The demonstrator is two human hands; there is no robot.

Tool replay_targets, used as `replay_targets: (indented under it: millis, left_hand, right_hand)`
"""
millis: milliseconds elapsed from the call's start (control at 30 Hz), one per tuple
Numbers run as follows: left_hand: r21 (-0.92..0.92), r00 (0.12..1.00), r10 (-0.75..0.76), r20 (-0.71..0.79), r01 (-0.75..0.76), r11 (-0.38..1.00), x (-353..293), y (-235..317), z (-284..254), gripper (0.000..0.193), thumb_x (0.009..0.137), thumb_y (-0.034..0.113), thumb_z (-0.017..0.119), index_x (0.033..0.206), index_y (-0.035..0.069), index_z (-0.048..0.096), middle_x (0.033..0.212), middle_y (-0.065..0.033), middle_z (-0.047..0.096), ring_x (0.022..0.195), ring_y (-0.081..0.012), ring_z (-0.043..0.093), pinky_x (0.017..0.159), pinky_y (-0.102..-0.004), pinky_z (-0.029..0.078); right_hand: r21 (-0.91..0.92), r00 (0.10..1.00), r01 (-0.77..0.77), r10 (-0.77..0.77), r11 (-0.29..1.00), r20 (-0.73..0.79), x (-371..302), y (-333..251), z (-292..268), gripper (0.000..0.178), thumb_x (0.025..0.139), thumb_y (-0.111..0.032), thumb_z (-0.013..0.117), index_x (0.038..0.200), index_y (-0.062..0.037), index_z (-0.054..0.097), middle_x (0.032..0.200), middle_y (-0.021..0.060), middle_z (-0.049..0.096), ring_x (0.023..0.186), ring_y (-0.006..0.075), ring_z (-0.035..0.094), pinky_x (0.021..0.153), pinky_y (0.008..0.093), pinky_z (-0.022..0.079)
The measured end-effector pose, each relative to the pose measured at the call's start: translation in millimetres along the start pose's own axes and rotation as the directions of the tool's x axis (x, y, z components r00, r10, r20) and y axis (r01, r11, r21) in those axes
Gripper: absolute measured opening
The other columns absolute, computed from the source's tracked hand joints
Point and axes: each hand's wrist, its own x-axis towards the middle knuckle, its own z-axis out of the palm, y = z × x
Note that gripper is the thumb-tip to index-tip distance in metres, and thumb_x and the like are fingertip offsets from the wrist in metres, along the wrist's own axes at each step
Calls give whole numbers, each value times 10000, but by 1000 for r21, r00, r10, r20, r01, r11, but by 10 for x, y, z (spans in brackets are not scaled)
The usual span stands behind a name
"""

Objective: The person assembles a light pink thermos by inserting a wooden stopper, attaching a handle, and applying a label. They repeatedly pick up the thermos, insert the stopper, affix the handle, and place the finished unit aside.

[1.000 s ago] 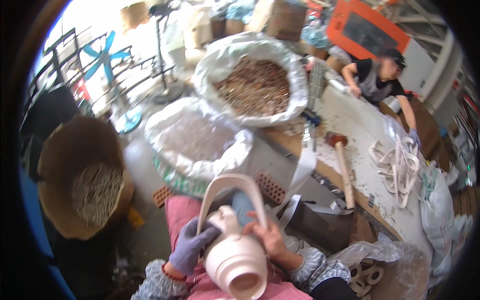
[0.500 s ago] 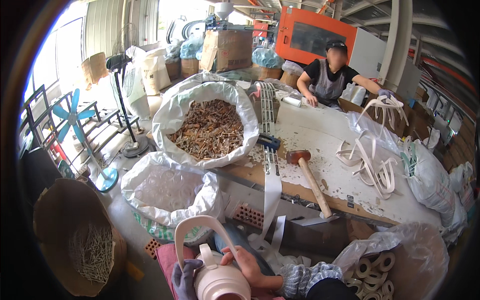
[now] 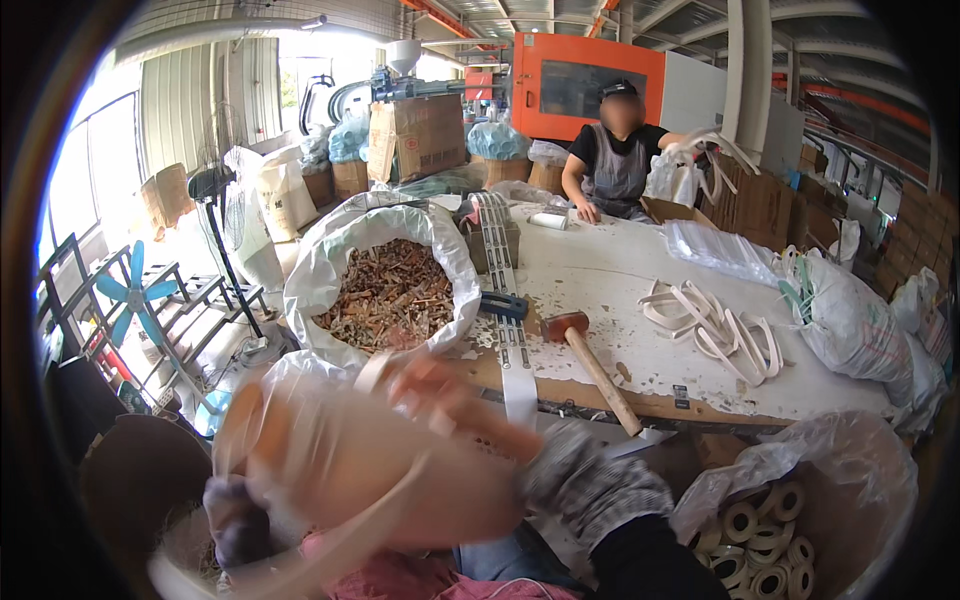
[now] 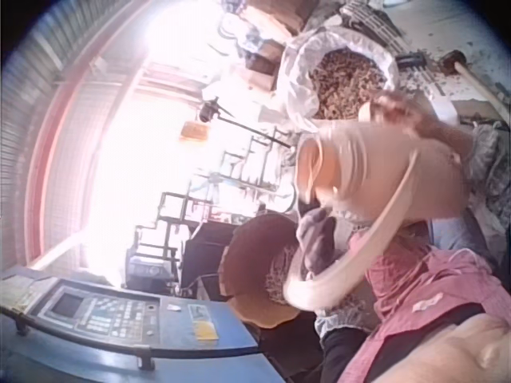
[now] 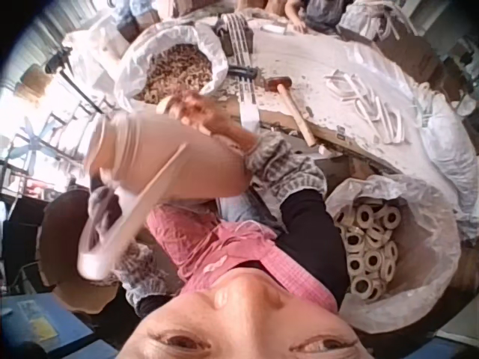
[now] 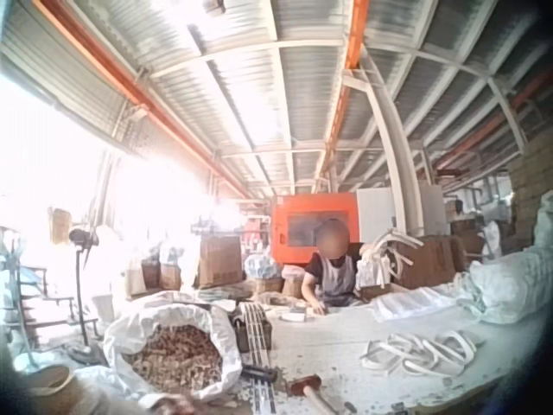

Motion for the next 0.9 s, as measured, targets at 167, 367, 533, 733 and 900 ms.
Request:
replay_targets:
  millis: [167,367,533,733,900]
  left_hand:
    - [443,957,-265,115,189,877,-102,-178,-290,349,662,11,675,1000,68,741,1418,-189,472,1408,-347,312,1136,-465,236]
    - [434,749,-262,-609,591,680,-1533,-1038,-1790,173,875,25,586,1020,-2,677,959,-40,680,898,-136,613,837,-272,477]
    - [223,303,-184,-935,906,360,-4258,-1217,-2934,505,865,-30,558,1359,47,492,1315,-122,552,1224,-217,512,1057,-330,394]
    - [-468,-448,140,-883,819,-332,-6683,-106,-1488,617,837,161,614,1417,132,404,1360,-160,490,1271,-320,461,1070,-449,382]
    - [-524,-643,8,-766,617,-587,-6723,69,-848,856,707,249,718,1448,231,291,1417,-139,394,1280,-418,424,1046,-525,402]
  right_hand:
    - [-393,672,338,-511,855,-536,-254,-1332,-2048,418,1013,-195,444,1416,-94,400,915,-11,556,723,77,530,609,221,470]
    - [-923,337,-9,-868,385,-366,-502,-1780,-3126,589,944,-68,536,1488,-133,318,1196,76,549,929,164,541,796,276,449]
    - [-958,411,-233,-910,-166,58,-33,-1458,-4355,632,899,-95,579,1476,-103,320,1494,153,359,1341,327,391,1095,406,356]
    - [-900,805,-176,-584,-398,101,493,-429,-4026,494,894,-109,593,1361,-92,433,1342,141,466,1221,317,471,1038,401,394]
    - [-941,896,253,-313,-226,316,422,-117,-1710,386,890,-120,604,1266,-83,527,1217,130,556,1121,309,537,991,397,426]
